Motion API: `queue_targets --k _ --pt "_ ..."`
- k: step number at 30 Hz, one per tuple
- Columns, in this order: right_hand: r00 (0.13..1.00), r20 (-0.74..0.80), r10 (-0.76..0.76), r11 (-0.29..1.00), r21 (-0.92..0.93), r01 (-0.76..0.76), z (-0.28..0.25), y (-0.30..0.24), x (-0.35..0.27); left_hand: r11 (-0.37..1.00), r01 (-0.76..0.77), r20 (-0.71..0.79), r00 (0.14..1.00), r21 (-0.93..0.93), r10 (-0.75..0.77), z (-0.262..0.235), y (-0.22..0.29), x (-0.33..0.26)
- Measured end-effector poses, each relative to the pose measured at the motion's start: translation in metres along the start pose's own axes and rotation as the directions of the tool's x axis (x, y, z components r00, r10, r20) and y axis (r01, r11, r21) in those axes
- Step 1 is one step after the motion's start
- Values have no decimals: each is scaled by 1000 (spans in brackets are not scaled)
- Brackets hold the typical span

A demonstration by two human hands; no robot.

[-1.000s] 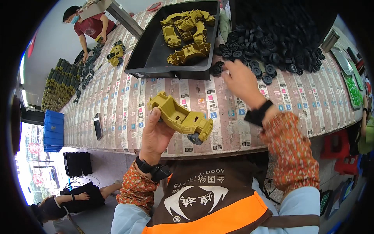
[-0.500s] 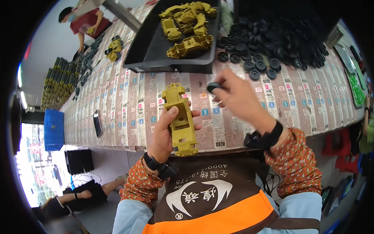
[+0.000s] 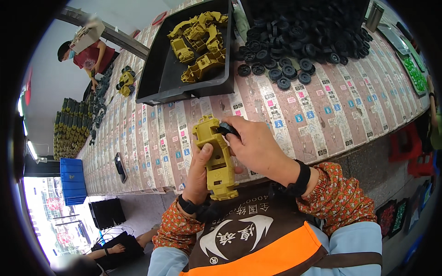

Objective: The person assembles yellow plastic toy excavators by hand. They pick up yellow chassis bodies and attach black wheels to the axles, then place the completed units into a black tray. The process is repeated for multiple units throughout the clip.

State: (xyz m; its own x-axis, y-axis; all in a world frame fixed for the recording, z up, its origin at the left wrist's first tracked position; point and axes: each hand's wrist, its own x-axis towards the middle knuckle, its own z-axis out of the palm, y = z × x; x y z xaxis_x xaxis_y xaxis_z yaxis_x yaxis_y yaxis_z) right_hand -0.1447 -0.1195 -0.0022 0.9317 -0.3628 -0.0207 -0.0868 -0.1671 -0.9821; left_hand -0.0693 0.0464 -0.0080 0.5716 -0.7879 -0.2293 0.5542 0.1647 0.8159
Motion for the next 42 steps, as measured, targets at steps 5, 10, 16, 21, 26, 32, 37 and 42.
queue_targets --k 5,10,16,21,26,32,37,42 --pt "989 30 146 981 123 -149 -2 -6 -1 999 37 -11 999 -24 -37 0 -3 -3" --pt "1000 -6 18 997 79 -18 3 16 -1 1000 20 15 1000 -9 -20 3 -4 -1" --pt "990 -3 -138 969 -209 134 4 10 -12 986 -98 -4 995 135 100 -13 -23 5" --pt "994 44 -101 924 -366 110 2 -6 -18 981 -88 28 996 174 84 -15 -22 4" --pt "967 254 -14 933 -343 104 -19 26 30 992 95 -5 995 88 -95 -8 -6 1" --pt "926 -108 -361 560 -819 123 -68 52 165 996 56 -112 992 -69 -64 -19 9 7" --pt "907 110 -407 316 -914 253 -70 70 181 989 -37 -171 985 -141 13 -28 18 4" --pt "950 65 -306 636 -729 255 -64 49 132 951 -232 -322 933 -203 159 -33 18 9"
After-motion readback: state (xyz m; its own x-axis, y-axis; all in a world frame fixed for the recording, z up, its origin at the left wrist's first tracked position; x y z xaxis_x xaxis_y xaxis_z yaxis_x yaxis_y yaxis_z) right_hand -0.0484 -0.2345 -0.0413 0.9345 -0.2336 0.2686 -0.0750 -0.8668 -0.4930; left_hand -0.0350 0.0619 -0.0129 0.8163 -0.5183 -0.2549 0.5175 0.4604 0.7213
